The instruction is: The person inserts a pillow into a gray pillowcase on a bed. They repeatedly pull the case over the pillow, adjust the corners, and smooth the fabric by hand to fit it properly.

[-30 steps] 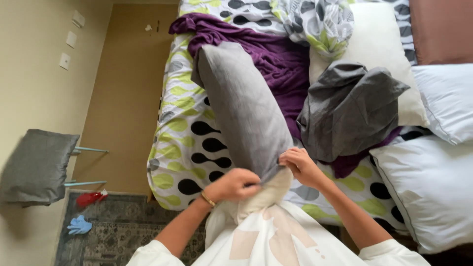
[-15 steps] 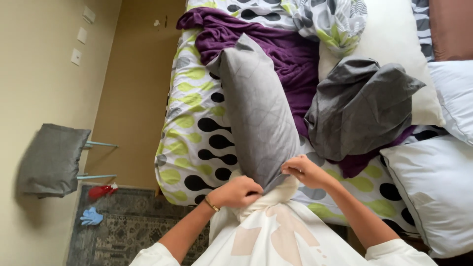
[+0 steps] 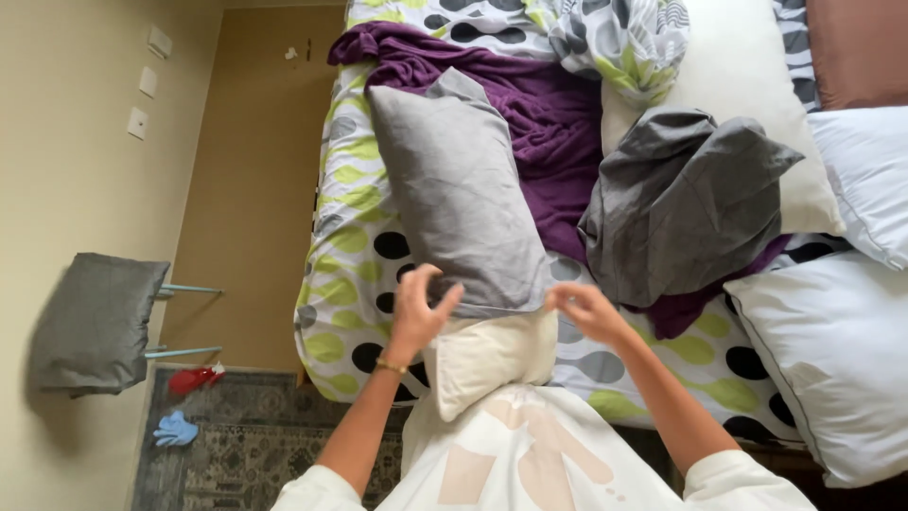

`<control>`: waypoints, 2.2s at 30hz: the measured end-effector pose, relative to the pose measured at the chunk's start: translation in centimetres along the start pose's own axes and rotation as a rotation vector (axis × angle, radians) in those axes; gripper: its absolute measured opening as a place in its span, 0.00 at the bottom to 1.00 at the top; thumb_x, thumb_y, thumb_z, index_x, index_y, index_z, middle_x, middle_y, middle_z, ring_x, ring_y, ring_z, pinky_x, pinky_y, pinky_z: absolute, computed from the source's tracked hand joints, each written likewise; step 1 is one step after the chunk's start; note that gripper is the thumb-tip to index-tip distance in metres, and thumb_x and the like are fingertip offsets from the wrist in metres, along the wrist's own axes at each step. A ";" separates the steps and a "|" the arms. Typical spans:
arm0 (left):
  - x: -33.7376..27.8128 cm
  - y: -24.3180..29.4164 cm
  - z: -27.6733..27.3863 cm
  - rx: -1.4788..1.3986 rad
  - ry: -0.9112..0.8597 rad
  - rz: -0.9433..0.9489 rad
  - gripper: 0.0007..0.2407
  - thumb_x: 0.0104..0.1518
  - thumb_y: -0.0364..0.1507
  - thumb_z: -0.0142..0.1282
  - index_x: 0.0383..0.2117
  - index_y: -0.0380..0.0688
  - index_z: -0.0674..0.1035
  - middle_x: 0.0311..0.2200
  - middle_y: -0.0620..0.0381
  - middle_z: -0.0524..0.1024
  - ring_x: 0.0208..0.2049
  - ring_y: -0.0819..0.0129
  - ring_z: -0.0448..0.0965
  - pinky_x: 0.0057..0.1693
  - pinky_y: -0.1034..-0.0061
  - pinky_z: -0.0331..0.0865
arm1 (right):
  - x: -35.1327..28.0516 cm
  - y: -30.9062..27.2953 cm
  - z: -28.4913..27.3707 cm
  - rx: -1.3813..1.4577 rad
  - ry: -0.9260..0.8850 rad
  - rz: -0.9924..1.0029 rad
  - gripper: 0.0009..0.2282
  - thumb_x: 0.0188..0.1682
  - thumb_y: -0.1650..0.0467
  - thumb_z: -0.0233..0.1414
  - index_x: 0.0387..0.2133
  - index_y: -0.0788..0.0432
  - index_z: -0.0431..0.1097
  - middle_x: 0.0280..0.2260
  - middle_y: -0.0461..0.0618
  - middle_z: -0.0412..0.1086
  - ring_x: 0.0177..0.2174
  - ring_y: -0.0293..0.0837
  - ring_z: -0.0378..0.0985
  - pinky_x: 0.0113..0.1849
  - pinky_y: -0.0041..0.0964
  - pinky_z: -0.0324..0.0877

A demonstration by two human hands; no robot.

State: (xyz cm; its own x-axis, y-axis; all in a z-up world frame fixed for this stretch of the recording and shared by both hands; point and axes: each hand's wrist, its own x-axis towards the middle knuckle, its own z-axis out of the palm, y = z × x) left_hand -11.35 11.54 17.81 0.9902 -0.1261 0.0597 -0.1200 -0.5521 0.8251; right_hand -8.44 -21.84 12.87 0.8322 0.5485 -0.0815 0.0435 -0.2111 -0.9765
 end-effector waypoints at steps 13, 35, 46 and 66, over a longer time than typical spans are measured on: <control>8.0 -14.7 6.1 -0.219 0.475 -0.616 0.11 0.49 0.36 0.63 0.26 0.46 0.72 0.20 0.56 0.71 0.27 0.65 0.74 0.36 0.69 0.66 | 12.8 5.9 5.3 0.316 0.273 0.721 0.41 0.42 0.41 0.58 0.59 0.60 0.66 0.57 0.64 0.66 0.58 0.59 0.67 0.59 0.54 0.60; 13.6 -19.3 5.6 0.534 -0.013 -0.037 0.28 0.49 0.41 0.59 0.59 0.50 0.74 0.55 0.50 0.73 0.56 0.51 0.75 0.57 0.58 0.73 | 16.7 9.4 1.7 -0.570 0.419 0.029 0.18 0.44 0.63 0.62 0.44 0.57 0.70 0.31 0.56 0.70 0.36 0.61 0.77 0.40 0.52 0.71; 12.7 -21.6 5.4 0.932 0.137 0.282 0.10 0.56 0.36 0.56 0.43 0.62 0.77 0.32 0.70 0.75 0.38 0.72 0.77 0.47 0.72 0.69 | 15.9 7.2 2.1 -1.414 0.555 -0.551 0.07 0.42 0.73 0.54 0.34 0.49 0.72 0.31 0.42 0.68 0.38 0.45 0.71 0.40 0.38 0.63; 7.8 -16.6 2.6 0.751 -0.319 0.300 0.05 0.64 0.33 0.49 0.38 0.61 0.79 0.30 0.64 0.80 0.36 0.62 0.82 0.46 0.69 0.76 | 12.6 9.6 1.5 -1.069 0.220 -0.116 0.01 0.54 0.64 0.52 0.36 0.40 0.71 0.34 0.33 0.74 0.41 0.40 0.76 0.41 0.39 0.66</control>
State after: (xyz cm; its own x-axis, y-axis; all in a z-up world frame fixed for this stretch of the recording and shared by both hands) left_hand -1.77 17.55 3.16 0.8556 -0.5163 -0.0382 -0.4991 -0.8422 0.2038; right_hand 1.59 -15.75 2.20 0.8678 0.4765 0.1411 0.4964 -0.8182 -0.2900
